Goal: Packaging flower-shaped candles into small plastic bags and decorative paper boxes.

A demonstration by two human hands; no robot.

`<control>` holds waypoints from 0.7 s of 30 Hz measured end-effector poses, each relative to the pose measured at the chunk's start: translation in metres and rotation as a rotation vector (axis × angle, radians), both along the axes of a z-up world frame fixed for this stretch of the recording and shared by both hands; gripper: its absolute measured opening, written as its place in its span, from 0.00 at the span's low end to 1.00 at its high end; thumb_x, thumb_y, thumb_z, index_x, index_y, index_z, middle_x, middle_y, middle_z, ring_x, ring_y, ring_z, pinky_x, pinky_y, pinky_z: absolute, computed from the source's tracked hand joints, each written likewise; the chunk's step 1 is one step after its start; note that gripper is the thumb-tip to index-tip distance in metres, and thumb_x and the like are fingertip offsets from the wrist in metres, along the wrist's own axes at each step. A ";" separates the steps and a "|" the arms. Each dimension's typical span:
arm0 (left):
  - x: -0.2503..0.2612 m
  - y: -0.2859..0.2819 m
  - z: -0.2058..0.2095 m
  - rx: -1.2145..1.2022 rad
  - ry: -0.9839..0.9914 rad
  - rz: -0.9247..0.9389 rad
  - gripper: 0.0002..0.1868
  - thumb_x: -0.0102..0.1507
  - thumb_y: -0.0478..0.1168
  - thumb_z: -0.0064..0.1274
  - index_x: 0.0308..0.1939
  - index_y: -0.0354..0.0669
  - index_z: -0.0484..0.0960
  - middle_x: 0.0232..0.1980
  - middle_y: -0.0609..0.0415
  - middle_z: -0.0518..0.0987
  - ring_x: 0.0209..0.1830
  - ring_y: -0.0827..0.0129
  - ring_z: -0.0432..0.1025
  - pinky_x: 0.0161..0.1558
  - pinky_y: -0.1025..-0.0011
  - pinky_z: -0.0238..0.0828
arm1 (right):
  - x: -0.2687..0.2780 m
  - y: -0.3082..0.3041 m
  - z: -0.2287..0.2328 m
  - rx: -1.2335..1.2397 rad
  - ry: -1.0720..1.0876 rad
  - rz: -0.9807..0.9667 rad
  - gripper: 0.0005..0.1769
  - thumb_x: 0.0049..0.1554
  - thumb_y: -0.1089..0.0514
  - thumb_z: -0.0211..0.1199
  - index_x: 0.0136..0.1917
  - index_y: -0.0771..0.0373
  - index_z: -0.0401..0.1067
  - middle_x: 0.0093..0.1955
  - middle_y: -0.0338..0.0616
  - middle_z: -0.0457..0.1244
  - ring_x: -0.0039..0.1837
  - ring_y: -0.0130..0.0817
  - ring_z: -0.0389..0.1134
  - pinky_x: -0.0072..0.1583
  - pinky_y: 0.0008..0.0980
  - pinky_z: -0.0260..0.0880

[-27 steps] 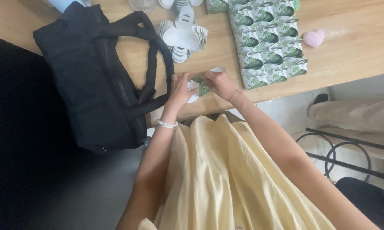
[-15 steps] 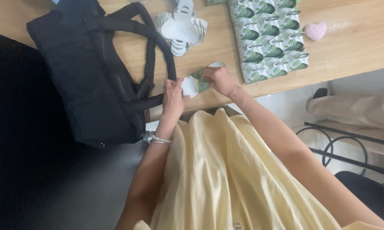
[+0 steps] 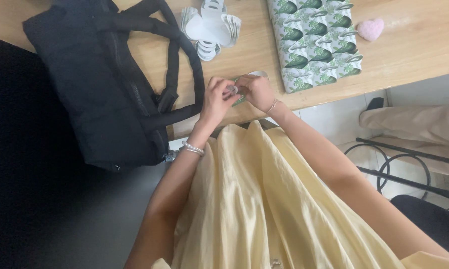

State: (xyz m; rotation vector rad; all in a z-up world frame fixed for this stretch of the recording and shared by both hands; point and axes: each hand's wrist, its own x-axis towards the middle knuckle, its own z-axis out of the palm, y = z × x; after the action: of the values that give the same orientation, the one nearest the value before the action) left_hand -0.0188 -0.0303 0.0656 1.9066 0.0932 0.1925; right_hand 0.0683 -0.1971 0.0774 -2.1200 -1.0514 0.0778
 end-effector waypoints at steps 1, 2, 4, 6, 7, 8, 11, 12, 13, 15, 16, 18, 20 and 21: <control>0.002 -0.003 -0.006 -0.002 0.002 -0.003 0.19 0.55 0.30 0.70 0.48 0.38 0.80 0.51 0.50 0.72 0.44 0.65 0.77 0.44 0.73 0.84 | 0.000 -0.003 -0.006 -0.002 0.002 -0.003 0.10 0.47 0.70 0.68 0.44 0.63 0.77 0.42 0.50 0.69 0.44 0.49 0.70 0.46 0.43 0.70; 0.006 -0.005 -0.011 -0.001 -0.010 -0.011 0.20 0.55 0.30 0.69 0.49 0.37 0.80 0.51 0.50 0.72 0.45 0.65 0.78 0.46 0.73 0.84 | 0.001 -0.005 -0.012 -0.011 0.029 -0.039 0.12 0.47 0.72 0.66 0.45 0.64 0.77 0.41 0.51 0.68 0.42 0.49 0.70 0.45 0.42 0.70; 0.008 -0.006 -0.011 0.001 -0.022 -0.022 0.21 0.55 0.30 0.69 0.50 0.37 0.80 0.52 0.51 0.72 0.45 0.66 0.78 0.49 0.73 0.85 | 0.001 -0.009 -0.020 -0.018 0.057 -0.078 0.14 0.46 0.75 0.64 0.46 0.65 0.77 0.40 0.53 0.67 0.41 0.48 0.69 0.44 0.41 0.69; 0.008 -0.003 -0.003 -0.068 -0.044 -0.103 0.23 0.57 0.29 0.67 0.54 0.36 0.77 0.53 0.49 0.70 0.48 0.64 0.77 0.52 0.71 0.83 | 0.002 -0.013 -0.025 0.090 0.104 -0.080 0.16 0.45 0.76 0.61 0.46 0.66 0.76 0.40 0.53 0.67 0.40 0.46 0.69 0.44 0.39 0.69; 0.006 -0.002 -0.005 -0.067 -0.043 -0.105 0.23 0.57 0.29 0.67 0.54 0.36 0.77 0.53 0.49 0.70 0.48 0.64 0.77 0.52 0.71 0.83 | 0.001 -0.013 -0.022 0.092 0.105 -0.082 0.16 0.45 0.76 0.61 0.46 0.66 0.76 0.40 0.53 0.67 0.40 0.46 0.69 0.44 0.39 0.69; 0.006 -0.001 -0.007 -0.078 -0.048 -0.104 0.22 0.58 0.30 0.67 0.54 0.37 0.76 0.54 0.50 0.70 0.49 0.63 0.76 0.54 0.71 0.83 | 0.000 -0.014 -0.020 0.048 0.161 -0.133 0.14 0.46 0.75 0.62 0.45 0.65 0.77 0.39 0.52 0.67 0.39 0.44 0.69 0.43 0.38 0.69; 0.000 0.005 -0.018 -0.071 -0.092 -0.125 0.17 0.63 0.30 0.62 0.53 0.37 0.75 0.58 0.48 0.70 0.53 0.61 0.75 0.55 0.69 0.81 | -0.002 -0.014 -0.018 0.012 0.227 -0.181 0.11 0.47 0.73 0.66 0.45 0.65 0.78 0.38 0.52 0.68 0.38 0.41 0.70 0.42 0.37 0.69; -0.001 0.008 -0.023 -0.055 -0.132 -0.144 0.13 0.66 0.30 0.59 0.53 0.38 0.75 0.61 0.47 0.70 0.57 0.59 0.76 0.54 0.67 0.80 | -0.001 -0.014 -0.018 0.019 0.235 -0.175 0.11 0.48 0.73 0.67 0.45 0.65 0.78 0.38 0.52 0.68 0.38 0.40 0.70 0.43 0.37 0.69; -0.002 0.009 -0.023 -0.056 -0.134 -0.148 0.13 0.66 0.30 0.59 0.53 0.38 0.75 0.61 0.47 0.70 0.57 0.59 0.76 0.54 0.67 0.80 | -0.001 -0.015 -0.022 0.020 0.233 -0.180 0.11 0.48 0.73 0.67 0.45 0.65 0.78 0.38 0.52 0.68 0.38 0.40 0.70 0.43 0.37 0.69; -0.002 0.011 -0.021 0.090 -0.205 -0.095 0.12 0.65 0.30 0.59 0.51 0.39 0.77 0.60 0.46 0.73 0.60 0.52 0.73 0.55 0.62 0.76 | 0.002 -0.016 -0.028 0.089 0.320 -0.185 0.12 0.49 0.74 0.64 0.46 0.65 0.78 0.41 0.48 0.70 0.42 0.36 0.74 0.46 0.32 0.74; -0.002 0.011 -0.014 0.090 -0.205 -0.098 0.12 0.65 0.30 0.59 0.51 0.39 0.77 0.60 0.46 0.73 0.60 0.52 0.73 0.55 0.62 0.76 | 0.002 -0.016 -0.028 0.090 0.320 -0.188 0.12 0.49 0.74 0.64 0.46 0.65 0.78 0.41 0.48 0.70 0.42 0.36 0.74 0.46 0.32 0.74; 0.000 0.009 0.001 0.049 -0.118 -0.088 0.14 0.64 0.33 0.60 0.52 0.39 0.77 0.58 0.46 0.74 0.58 0.51 0.73 0.51 0.62 0.76 | 0.003 -0.016 -0.027 0.058 0.249 -0.217 0.12 0.48 0.74 0.67 0.45 0.65 0.78 0.42 0.48 0.71 0.44 0.36 0.73 0.47 0.32 0.75; 0.002 0.007 0.000 0.083 -0.113 -0.075 0.14 0.64 0.35 0.61 0.52 0.39 0.78 0.57 0.46 0.74 0.57 0.52 0.73 0.50 0.62 0.75 | 0.003 -0.016 -0.020 0.065 0.309 -0.224 0.11 0.49 0.73 0.68 0.46 0.65 0.78 0.43 0.47 0.71 0.45 0.34 0.74 0.48 0.32 0.75; 0.003 0.006 0.000 0.119 -0.105 -0.060 0.14 0.64 0.36 0.61 0.53 0.39 0.79 0.57 0.46 0.74 0.56 0.52 0.73 0.50 0.61 0.75 | 0.003 -0.015 -0.017 0.072 0.372 -0.230 0.11 0.49 0.73 0.70 0.46 0.66 0.77 0.44 0.46 0.72 0.46 0.31 0.74 0.49 0.32 0.76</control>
State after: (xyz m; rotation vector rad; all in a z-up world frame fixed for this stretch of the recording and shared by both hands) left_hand -0.0161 -0.0242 0.0653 2.0104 -0.0474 0.2623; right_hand 0.0714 -0.2123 0.0603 -2.0436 -0.5821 0.3049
